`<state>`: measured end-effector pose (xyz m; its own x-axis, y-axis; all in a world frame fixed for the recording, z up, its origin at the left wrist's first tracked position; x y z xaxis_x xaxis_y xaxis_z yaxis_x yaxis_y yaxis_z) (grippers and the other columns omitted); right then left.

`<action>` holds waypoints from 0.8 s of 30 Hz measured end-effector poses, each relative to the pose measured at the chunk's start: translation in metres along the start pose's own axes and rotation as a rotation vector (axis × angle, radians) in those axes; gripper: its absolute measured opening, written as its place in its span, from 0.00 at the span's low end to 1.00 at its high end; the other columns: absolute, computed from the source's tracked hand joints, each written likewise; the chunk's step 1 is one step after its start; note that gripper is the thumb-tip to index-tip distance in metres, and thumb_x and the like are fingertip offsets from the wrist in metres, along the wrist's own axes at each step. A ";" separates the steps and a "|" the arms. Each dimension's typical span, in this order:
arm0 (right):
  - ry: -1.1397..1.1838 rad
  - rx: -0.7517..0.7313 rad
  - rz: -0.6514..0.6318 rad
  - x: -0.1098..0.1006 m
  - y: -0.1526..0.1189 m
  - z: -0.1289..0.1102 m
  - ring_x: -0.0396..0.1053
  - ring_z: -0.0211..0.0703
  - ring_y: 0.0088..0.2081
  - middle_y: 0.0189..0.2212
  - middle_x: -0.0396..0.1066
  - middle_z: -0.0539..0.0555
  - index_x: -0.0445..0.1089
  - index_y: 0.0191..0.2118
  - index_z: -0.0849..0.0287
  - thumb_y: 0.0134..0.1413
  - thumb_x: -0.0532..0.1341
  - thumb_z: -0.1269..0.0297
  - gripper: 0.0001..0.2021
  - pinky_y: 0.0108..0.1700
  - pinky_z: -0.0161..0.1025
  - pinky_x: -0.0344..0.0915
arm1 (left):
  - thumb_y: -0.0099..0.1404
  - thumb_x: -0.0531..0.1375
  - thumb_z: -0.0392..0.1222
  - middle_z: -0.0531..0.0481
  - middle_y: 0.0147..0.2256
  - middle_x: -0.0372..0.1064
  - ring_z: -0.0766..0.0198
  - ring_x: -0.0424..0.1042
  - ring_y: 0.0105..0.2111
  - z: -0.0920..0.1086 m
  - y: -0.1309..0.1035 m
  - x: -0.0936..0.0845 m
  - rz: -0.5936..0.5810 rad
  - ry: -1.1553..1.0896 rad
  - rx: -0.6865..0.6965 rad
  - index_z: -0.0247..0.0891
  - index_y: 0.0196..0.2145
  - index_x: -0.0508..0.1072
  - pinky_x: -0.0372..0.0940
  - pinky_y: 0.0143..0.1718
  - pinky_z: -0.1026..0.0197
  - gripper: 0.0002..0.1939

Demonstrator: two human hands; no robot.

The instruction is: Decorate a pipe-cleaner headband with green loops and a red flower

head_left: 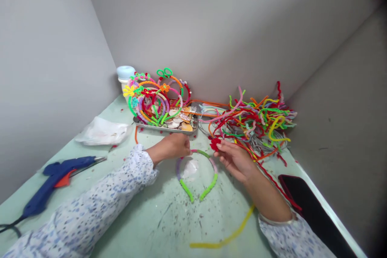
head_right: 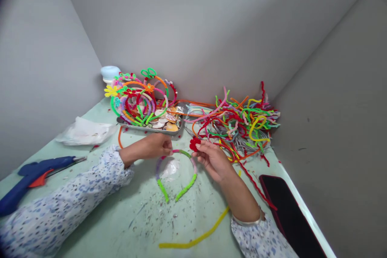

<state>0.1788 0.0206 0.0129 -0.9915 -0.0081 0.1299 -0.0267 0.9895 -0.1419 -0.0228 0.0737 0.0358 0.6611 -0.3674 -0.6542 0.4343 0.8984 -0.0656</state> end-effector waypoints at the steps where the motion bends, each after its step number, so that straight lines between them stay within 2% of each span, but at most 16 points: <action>1: 0.043 0.053 -0.007 0.002 -0.001 0.001 0.69 0.40 0.26 0.27 0.70 0.51 0.67 0.31 0.56 0.44 0.65 0.60 0.09 0.24 0.36 0.64 | 0.38 0.65 0.35 0.53 0.14 0.64 0.69 0.58 0.15 0.000 -0.002 0.000 0.019 0.012 -0.020 0.38 0.14 0.71 0.45 0.17 0.67 0.04; 4: 0.140 0.149 -0.029 0.008 -0.005 0.001 0.67 0.38 0.26 0.27 0.69 0.50 0.67 0.30 0.56 0.43 0.66 0.62 0.08 0.26 0.36 0.64 | 0.36 0.64 0.31 0.53 0.12 0.61 0.71 0.53 0.13 0.001 -0.006 0.006 0.075 0.020 -0.042 0.38 0.11 0.68 0.41 0.16 0.66 0.08; 7: 0.174 0.158 -0.056 0.013 -0.010 -0.005 0.66 0.38 0.25 0.26 0.67 0.50 0.68 0.28 0.56 0.43 0.66 0.63 0.07 0.25 0.34 0.62 | 0.43 0.61 0.34 0.52 0.15 0.63 0.70 0.58 0.16 0.006 -0.004 0.015 0.105 -0.028 0.018 0.37 0.15 0.68 0.45 0.17 0.67 0.05; 9: 0.201 0.151 -0.068 0.014 -0.013 -0.012 0.65 0.37 0.25 0.24 0.66 0.49 0.68 0.27 0.56 0.43 0.66 0.63 0.07 0.23 0.33 0.60 | 0.49 0.60 0.38 0.52 0.19 0.66 0.68 0.62 0.19 0.014 -0.004 0.020 0.116 -0.152 0.070 0.37 0.21 0.69 0.51 0.19 0.67 0.03; 11: 0.239 0.143 -0.057 0.012 -0.016 -0.020 0.64 0.36 0.24 0.24 0.65 0.49 0.68 0.27 0.56 0.43 0.67 0.63 0.07 0.22 0.32 0.59 | 0.53 0.59 0.41 0.52 0.20 0.66 0.68 0.64 0.19 0.023 -0.005 0.023 0.098 -0.352 0.057 0.37 0.27 0.68 0.55 0.20 0.67 0.05; 13: 0.280 0.139 -0.034 0.009 -0.018 -0.026 0.64 0.35 0.24 0.24 0.65 0.48 0.68 0.27 0.56 0.41 0.68 0.64 0.08 0.22 0.31 0.59 | 0.54 0.59 0.41 0.53 0.22 0.66 0.68 0.66 0.21 0.034 -0.008 0.024 0.085 -0.560 0.051 0.36 0.30 0.66 0.60 0.22 0.66 0.07; 16: 0.300 0.140 -0.022 0.008 -0.019 -0.034 0.64 0.34 0.23 0.24 0.65 0.48 0.68 0.28 0.56 0.39 0.69 0.65 0.09 0.22 0.31 0.60 | 0.55 0.61 0.41 0.54 0.23 0.65 0.69 0.66 0.21 0.050 -0.015 0.021 0.095 -0.702 0.067 0.35 0.32 0.66 0.62 0.24 0.65 0.09; 20: 0.255 0.134 -0.042 0.010 -0.021 -0.040 0.64 0.34 0.22 0.22 0.65 0.48 0.68 0.27 0.57 0.37 0.69 0.64 0.10 0.21 0.31 0.60 | 0.57 0.60 0.41 0.53 0.25 0.65 0.70 0.66 0.23 0.065 -0.026 0.018 0.090 -0.716 0.115 0.35 0.34 0.67 0.61 0.24 0.66 0.08; 24: 0.287 0.163 -0.058 0.014 -0.024 -0.042 0.63 0.32 0.22 0.22 0.65 0.47 0.68 0.28 0.58 0.38 0.69 0.65 0.09 0.21 0.29 0.59 | 0.58 0.58 0.40 0.52 0.30 0.68 0.71 0.65 0.24 0.071 -0.032 0.021 0.106 -0.650 0.173 0.36 0.36 0.69 0.59 0.25 0.67 0.08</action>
<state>0.1711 0.0025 0.0592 -0.9121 -0.0001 0.4100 -0.1251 0.9524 -0.2781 0.0205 0.0200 0.0781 0.9153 -0.3980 -0.0611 0.4026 0.9060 0.1303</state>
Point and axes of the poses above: each hand's wrist, its own y-axis towards the middle knuckle, its own x-axis out of the palm, z = x × y, the point moved 4 cm from there along y, towards the middle knuckle
